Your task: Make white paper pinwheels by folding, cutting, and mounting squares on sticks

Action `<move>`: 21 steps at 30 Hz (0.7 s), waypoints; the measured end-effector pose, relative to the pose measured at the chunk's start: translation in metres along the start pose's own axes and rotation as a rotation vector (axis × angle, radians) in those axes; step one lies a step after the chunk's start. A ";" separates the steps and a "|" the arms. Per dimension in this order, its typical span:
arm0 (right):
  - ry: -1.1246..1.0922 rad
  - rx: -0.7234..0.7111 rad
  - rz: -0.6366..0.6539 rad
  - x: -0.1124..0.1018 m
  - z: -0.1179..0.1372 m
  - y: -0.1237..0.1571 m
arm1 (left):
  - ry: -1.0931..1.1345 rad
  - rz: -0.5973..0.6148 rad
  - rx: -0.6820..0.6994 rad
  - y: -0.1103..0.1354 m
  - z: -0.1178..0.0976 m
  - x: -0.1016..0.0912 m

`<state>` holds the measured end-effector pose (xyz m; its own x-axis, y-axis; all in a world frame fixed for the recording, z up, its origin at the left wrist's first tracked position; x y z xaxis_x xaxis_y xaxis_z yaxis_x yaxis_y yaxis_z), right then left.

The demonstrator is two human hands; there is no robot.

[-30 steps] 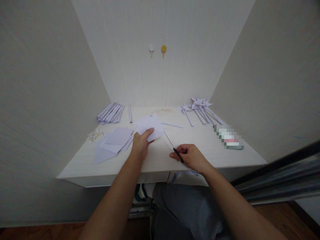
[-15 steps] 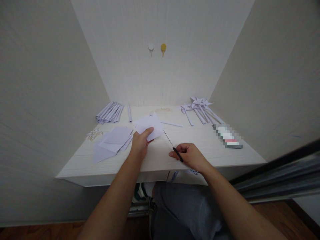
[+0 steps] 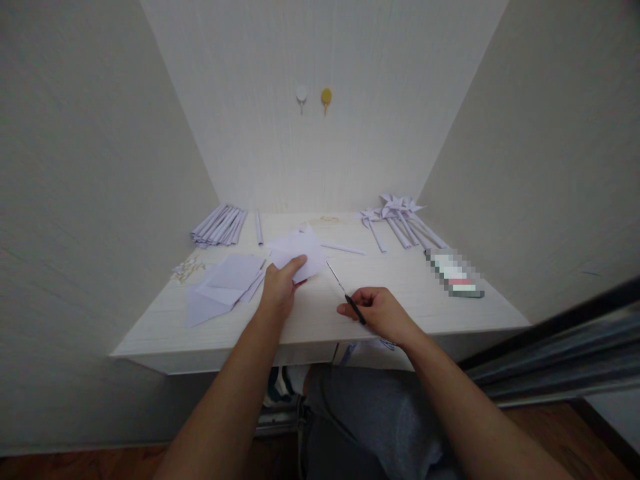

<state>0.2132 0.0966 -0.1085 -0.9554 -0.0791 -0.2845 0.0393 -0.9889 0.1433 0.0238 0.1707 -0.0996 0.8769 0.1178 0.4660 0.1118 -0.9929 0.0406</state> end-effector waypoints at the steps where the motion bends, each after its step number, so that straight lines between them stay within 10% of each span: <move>1: 0.001 -0.002 0.000 0.000 0.000 0.000 | 0.000 0.000 0.001 0.000 0.000 0.000; 21: -0.065 0.012 -0.032 -0.008 -0.005 -0.004 | -0.024 -0.012 0.002 -0.003 0.002 -0.004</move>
<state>0.2218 0.1003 -0.1117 -0.9731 -0.0391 -0.2269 0.0055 -0.9891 0.1469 0.0208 0.1735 -0.1033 0.8862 0.1305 0.4445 0.1235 -0.9913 0.0449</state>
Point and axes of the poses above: each hand's wrist, its own y-axis away from the middle knuckle, its own x-axis out of the palm, z = x × y, the point moved 3 cm from there along -y, towards the middle knuckle
